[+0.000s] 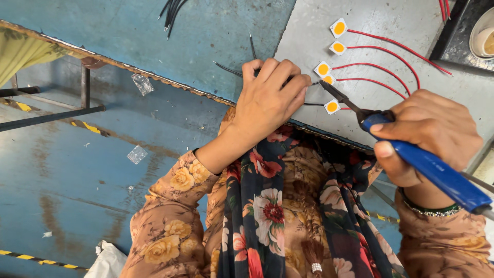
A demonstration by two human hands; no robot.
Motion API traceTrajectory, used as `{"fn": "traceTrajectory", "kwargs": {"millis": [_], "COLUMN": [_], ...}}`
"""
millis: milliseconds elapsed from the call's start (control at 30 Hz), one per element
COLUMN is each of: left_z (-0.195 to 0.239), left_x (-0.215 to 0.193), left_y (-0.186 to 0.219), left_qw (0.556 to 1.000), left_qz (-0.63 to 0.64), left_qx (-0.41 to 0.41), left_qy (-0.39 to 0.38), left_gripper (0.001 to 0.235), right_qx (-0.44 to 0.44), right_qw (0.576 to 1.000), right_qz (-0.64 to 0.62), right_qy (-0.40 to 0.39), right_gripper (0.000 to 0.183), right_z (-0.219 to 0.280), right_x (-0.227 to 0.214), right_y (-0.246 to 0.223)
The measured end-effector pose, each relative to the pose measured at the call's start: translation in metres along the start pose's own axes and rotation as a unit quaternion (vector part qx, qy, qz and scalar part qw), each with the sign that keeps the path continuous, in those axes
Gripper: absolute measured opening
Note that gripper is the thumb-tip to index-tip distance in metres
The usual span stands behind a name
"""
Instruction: The person uses a soldering iron to attach black wires to small square LED modules laid out on a workbench. They repeatedly pick up wires, position them on the LED contacts, and apply solder to secure the connections.
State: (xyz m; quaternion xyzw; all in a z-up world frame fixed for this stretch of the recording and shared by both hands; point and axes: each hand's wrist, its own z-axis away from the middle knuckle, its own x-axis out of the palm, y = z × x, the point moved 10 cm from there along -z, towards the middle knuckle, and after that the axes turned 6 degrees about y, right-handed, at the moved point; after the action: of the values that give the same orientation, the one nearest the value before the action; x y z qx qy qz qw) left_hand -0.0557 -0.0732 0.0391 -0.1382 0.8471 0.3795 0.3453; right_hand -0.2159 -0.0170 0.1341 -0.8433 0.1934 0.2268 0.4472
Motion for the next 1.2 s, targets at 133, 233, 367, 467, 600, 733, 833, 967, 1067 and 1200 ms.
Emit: {"fn": "traceTrajectory", "kwargs": {"millis": [133,233,367,467,600,733,833,967,1067,1200], "left_z": [0.000,-0.001,0.001,0.000,0.000,0.000,0.000,0.000,-0.001,-0.005], "left_x": [-0.001,-0.001,-0.002,-0.001,-0.002,-0.001,-0.001,-0.003,-0.004,-0.014], "left_y": [0.001,0.001,0.001,0.001,0.001,0.001,0.000,0.001,0.005,0.001], "left_qw": [1.000,1.000,1.000,1.000,1.000,1.000,1.000,1.000,1.000,0.999], "left_qz": [-0.004,-0.002,-0.004,0.000,0.000,0.001,0.000,0.004,0.013,0.020], "left_qx": [0.002,0.001,0.003,0.000,0.000,0.002,0.000,-0.001,-0.009,-0.015], "left_qy": [0.007,0.011,0.017,0.012,0.010,0.008,0.008,0.003,-0.012,-0.026], "left_gripper": [0.019,0.019,0.017,0.017,0.018,0.019,0.019,0.017,0.017,0.017], "right_qx": [-0.010,0.020,0.016,0.036,0.044,0.046,0.040,0.006,0.006,0.074], "right_qw": [1.000,1.000,0.999,0.998,0.998,0.998,0.999,0.993,0.976,0.954], "right_qz": [0.017,0.016,0.030,0.027,0.029,0.035,0.027,0.036,0.025,0.033], "right_qy": [-0.009,0.004,0.041,0.046,0.027,0.007,0.020,0.108,0.218,0.289], "right_gripper": [0.021,0.025,0.029,0.028,0.026,0.023,0.025,0.032,0.036,0.040], "right_z": [0.003,0.013,0.025,0.030,0.025,0.018,0.024,0.063,0.121,0.200], "right_x": [0.000,-0.010,-0.023,-0.025,-0.018,-0.014,-0.019,-0.042,-0.068,-0.090], "right_y": [-0.002,0.000,-0.001,0.002,-0.001,-0.003,-0.001,0.014,0.035,0.071]}}
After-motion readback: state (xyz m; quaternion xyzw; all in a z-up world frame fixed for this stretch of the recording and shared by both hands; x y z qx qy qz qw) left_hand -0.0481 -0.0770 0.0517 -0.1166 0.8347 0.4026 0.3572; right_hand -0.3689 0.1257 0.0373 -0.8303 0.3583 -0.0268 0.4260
